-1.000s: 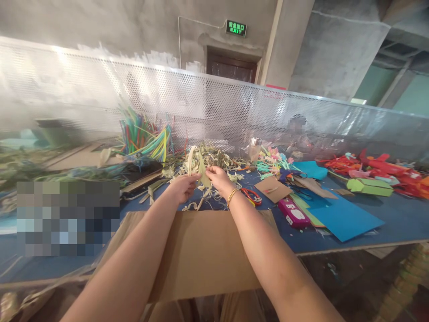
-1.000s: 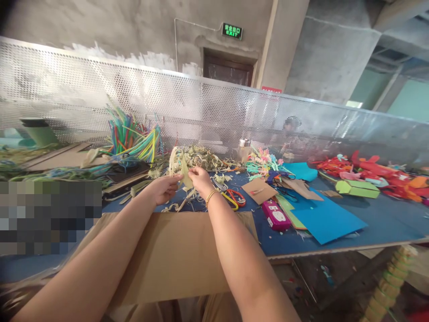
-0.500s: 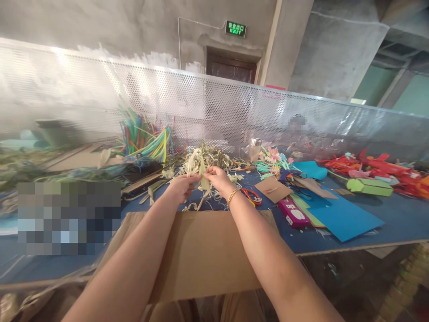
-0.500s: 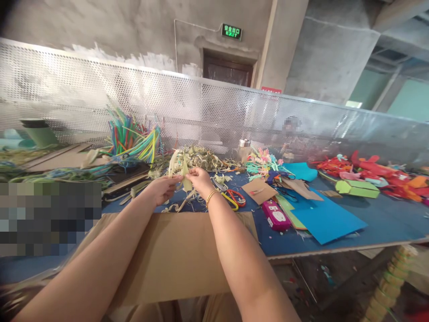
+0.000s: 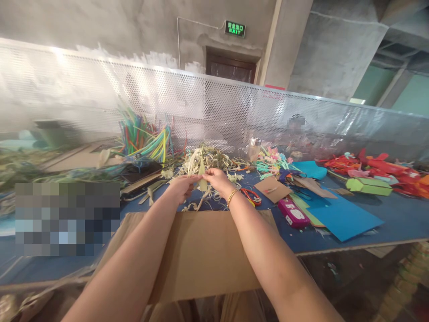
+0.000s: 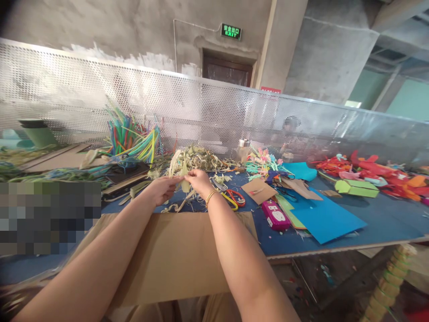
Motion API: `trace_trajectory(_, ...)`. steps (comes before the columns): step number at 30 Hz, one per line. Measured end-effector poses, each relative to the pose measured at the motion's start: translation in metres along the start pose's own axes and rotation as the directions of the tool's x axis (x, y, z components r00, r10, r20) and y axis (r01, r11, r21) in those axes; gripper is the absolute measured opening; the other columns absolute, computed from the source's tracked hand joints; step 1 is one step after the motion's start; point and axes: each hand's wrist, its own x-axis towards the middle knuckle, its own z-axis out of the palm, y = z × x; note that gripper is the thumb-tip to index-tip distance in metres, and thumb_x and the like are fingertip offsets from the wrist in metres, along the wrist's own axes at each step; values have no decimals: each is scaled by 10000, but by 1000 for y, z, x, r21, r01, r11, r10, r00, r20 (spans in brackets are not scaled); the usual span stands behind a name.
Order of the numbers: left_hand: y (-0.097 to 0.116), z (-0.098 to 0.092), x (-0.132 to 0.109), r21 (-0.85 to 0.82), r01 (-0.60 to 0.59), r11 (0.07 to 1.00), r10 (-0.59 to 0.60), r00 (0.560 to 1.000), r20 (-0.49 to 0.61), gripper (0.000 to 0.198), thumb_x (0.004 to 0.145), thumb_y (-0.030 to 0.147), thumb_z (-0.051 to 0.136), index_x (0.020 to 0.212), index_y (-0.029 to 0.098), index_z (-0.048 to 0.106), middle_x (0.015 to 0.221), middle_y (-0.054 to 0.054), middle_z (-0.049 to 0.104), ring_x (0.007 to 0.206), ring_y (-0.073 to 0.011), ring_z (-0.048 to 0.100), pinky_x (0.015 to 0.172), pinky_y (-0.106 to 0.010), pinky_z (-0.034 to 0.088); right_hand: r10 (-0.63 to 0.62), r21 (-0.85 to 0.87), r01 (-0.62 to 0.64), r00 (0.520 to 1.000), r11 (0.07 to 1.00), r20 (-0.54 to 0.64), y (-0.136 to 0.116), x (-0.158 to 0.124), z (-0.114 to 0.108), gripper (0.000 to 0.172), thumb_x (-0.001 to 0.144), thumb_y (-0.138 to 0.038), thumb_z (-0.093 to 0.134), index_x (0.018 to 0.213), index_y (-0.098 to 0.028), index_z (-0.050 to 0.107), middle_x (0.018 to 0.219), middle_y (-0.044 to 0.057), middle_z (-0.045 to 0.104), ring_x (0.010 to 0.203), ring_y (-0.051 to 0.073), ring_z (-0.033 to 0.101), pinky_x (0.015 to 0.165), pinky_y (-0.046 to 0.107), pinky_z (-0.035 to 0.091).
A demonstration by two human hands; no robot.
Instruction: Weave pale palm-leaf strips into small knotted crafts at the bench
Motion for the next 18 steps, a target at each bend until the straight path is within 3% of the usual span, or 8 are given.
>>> trace_trajectory(8,2,2,-2,-76,48,996,-44,998,54,222,712,152,706,648,152,494,408,107,254,302,-8,202,310,-126,107,-6,6,5,1000,1000,17,2,3,-1,78,684,-194,624,644,-154,570,556,-65,513,536,66,421,572,204,344)
trace_trajectory(18,2,2,-2,-196,48,979,-25,992,120,215,728,106,687,657,147,488,452,103,263,315,-2,234,305,-100,160,-54,-66,51,998,997,-43,-5,4,-2,82,667,-193,658,637,-158,590,586,-52,560,564,82,466,606,218,382)
